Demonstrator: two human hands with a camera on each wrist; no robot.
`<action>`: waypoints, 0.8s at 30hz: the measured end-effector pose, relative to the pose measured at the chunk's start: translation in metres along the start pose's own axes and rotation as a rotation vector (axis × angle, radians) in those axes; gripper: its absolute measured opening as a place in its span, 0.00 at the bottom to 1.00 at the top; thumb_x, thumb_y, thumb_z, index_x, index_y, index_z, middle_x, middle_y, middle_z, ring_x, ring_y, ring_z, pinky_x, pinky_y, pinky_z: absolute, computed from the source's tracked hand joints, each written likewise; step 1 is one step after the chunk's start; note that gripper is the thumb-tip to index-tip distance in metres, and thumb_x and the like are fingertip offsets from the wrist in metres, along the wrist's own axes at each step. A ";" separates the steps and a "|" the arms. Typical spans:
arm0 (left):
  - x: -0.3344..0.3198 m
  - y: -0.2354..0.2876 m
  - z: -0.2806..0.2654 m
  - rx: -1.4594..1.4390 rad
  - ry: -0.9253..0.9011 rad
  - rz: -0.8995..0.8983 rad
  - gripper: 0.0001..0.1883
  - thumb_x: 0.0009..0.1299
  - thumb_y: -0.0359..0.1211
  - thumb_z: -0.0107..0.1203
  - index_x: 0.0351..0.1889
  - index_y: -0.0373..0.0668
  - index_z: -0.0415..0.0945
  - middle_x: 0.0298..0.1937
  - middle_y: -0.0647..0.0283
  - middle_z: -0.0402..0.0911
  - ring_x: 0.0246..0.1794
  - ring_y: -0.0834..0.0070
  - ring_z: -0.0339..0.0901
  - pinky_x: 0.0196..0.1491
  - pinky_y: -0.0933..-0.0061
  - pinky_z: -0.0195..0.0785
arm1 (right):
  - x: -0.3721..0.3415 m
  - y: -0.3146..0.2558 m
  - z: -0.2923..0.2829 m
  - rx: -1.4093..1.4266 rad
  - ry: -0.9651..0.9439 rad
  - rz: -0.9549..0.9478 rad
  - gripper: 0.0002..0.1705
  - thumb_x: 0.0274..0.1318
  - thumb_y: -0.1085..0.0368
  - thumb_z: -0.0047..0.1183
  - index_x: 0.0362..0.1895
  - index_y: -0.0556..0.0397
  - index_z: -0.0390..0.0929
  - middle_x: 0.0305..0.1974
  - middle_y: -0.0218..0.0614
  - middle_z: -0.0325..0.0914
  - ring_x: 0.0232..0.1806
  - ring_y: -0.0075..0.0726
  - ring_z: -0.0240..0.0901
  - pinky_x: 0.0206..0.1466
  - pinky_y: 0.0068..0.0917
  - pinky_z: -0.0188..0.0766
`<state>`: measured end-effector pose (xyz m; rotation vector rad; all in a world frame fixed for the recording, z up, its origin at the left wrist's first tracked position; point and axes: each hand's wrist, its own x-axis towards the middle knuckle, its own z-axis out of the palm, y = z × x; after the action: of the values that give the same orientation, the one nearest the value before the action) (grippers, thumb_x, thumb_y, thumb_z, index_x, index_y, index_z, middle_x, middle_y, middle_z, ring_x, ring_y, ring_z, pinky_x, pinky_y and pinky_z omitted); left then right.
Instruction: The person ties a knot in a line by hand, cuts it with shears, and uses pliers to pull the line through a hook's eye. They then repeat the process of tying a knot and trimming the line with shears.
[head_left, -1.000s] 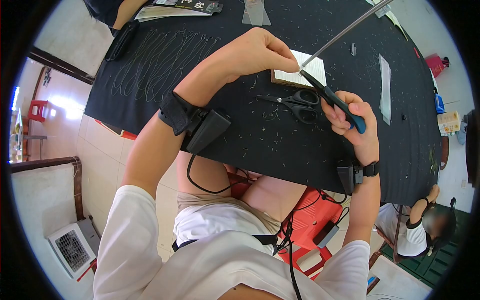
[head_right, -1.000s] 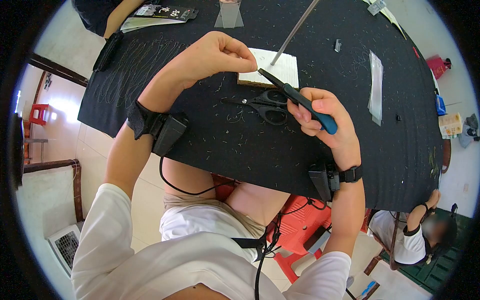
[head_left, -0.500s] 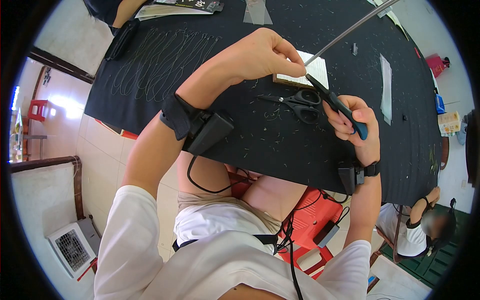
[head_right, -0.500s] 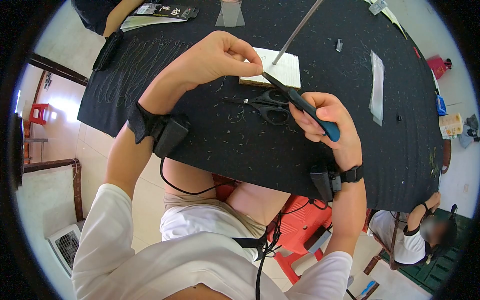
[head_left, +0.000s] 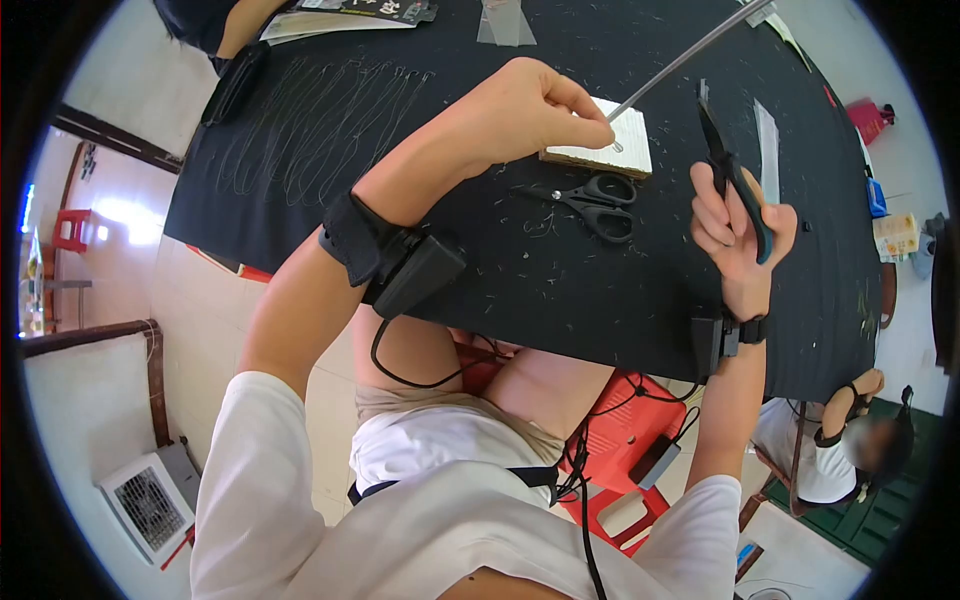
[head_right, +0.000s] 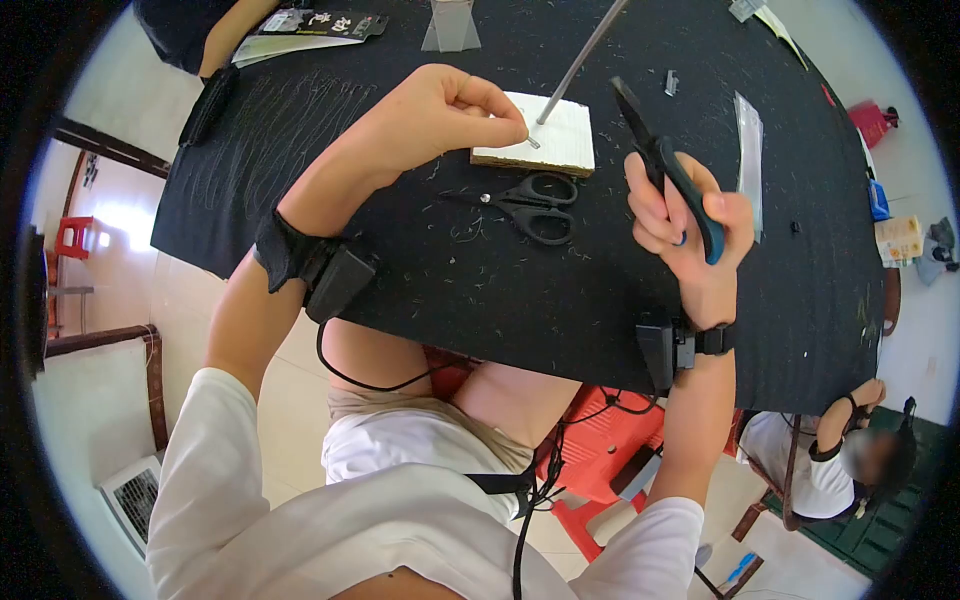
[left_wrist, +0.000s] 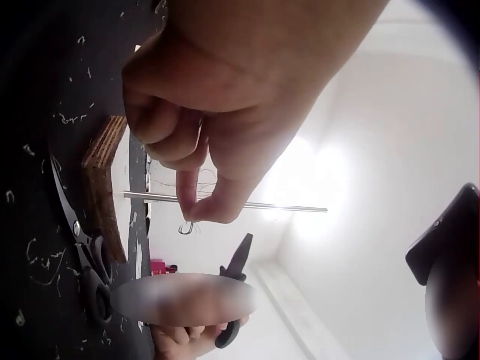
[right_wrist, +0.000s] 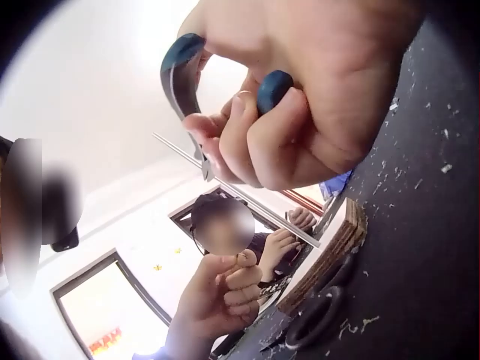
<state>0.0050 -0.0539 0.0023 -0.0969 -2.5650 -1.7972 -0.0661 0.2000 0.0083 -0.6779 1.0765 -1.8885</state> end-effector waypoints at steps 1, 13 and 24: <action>0.001 -0.002 0.001 -0.004 -0.001 -0.003 0.14 0.55 0.37 0.59 0.32 0.36 0.80 0.25 0.62 0.77 0.27 0.80 0.71 0.34 0.82 0.60 | 0.002 0.002 0.000 0.052 0.020 -0.022 0.21 0.39 0.48 0.48 0.16 0.53 0.62 0.22 0.30 0.56 0.16 0.14 0.45 0.15 0.13 0.42; 0.000 -0.003 0.000 -0.112 0.009 0.024 0.12 0.56 0.36 0.58 0.32 0.37 0.80 0.27 0.62 0.78 0.28 0.79 0.72 0.38 0.80 0.62 | 0.010 0.018 -0.003 -0.005 -0.010 0.035 0.22 0.44 0.46 0.47 0.20 0.54 0.68 0.25 0.32 0.58 0.16 0.14 0.49 0.16 0.12 0.45; -0.001 -0.002 0.001 -0.054 0.039 0.027 0.12 0.57 0.37 0.57 0.32 0.38 0.81 0.27 0.60 0.79 0.30 0.76 0.73 0.40 0.77 0.62 | 0.013 0.015 -0.017 -1.039 0.510 -0.349 0.12 0.48 0.66 0.50 0.17 0.55 0.64 0.22 0.29 0.64 0.23 0.20 0.58 0.28 0.19 0.54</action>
<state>0.0063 -0.0533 -0.0004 -0.0946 -2.4773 -1.8410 -0.0793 0.1911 -0.0125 -1.0048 2.4625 -1.7233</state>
